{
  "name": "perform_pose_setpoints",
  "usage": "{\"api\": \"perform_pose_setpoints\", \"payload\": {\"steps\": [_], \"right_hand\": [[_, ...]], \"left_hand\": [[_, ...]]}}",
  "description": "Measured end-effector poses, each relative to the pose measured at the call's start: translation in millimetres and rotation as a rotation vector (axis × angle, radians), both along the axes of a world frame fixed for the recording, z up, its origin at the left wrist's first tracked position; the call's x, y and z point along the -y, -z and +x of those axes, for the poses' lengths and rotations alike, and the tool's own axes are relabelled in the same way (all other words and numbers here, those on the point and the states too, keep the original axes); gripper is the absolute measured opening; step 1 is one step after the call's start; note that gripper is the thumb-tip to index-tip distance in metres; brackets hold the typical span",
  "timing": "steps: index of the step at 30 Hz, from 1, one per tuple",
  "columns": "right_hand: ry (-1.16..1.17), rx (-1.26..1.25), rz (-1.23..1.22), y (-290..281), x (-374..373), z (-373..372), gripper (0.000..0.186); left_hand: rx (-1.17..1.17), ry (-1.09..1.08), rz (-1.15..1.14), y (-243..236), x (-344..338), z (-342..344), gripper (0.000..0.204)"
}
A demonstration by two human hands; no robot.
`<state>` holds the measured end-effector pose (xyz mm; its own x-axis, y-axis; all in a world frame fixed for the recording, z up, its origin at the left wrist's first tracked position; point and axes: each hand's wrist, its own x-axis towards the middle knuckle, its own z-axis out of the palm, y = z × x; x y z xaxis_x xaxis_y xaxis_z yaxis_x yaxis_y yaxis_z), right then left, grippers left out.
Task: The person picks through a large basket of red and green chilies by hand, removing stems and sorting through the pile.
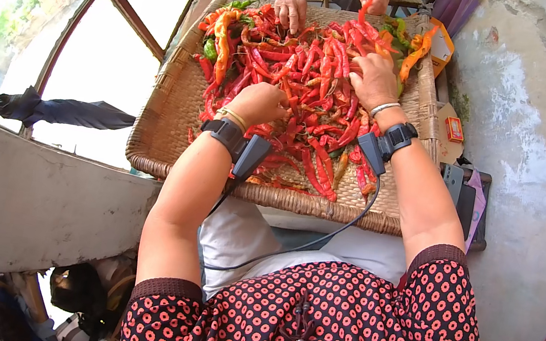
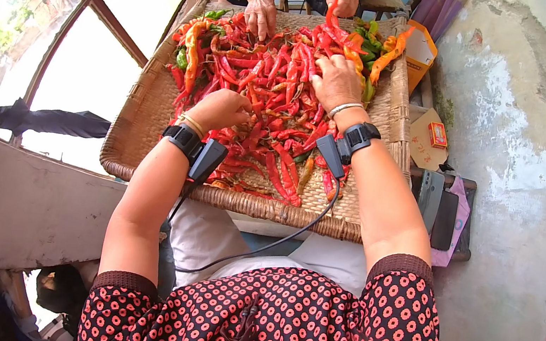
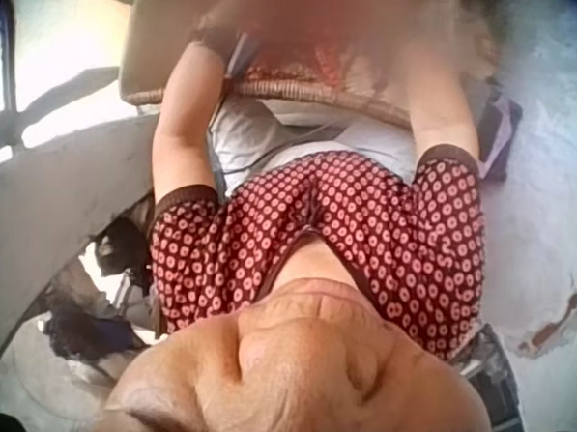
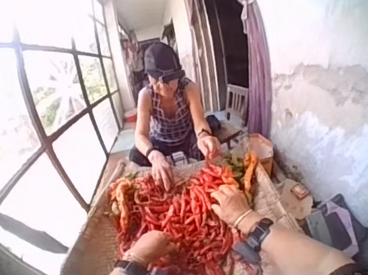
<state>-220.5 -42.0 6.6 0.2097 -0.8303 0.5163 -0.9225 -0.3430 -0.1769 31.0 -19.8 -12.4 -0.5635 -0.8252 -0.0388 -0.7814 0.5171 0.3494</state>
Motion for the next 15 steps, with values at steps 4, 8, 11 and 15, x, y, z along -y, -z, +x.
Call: {"api": "perform_pose_setpoints", "payload": {"steps": [4,8,11,15], "right_hand": [[0.319,-0.076,0.078,-0.8,4.9,-20.8,0.051],[0.258,-0.082,0.166,26.6,8.3,-35.6,0.042],[0.355,-0.058,0.211,22.4,12.5,-41.0,0.029],[0.498,-0.084,0.131,-0.2,10.1,-42.1,0.016]], "left_hand": [[-0.006,-0.012,0.005,-1.3,-2.3,-0.2,0.024],[-0.019,0.0,0.021,-0.4,-1.4,-0.8,0.023],[-0.016,-0.014,0.019,2.2,-2.1,0.4,0.023],[-0.017,0.018,0.009,3.7,1.0,1.6,0.022]]}}
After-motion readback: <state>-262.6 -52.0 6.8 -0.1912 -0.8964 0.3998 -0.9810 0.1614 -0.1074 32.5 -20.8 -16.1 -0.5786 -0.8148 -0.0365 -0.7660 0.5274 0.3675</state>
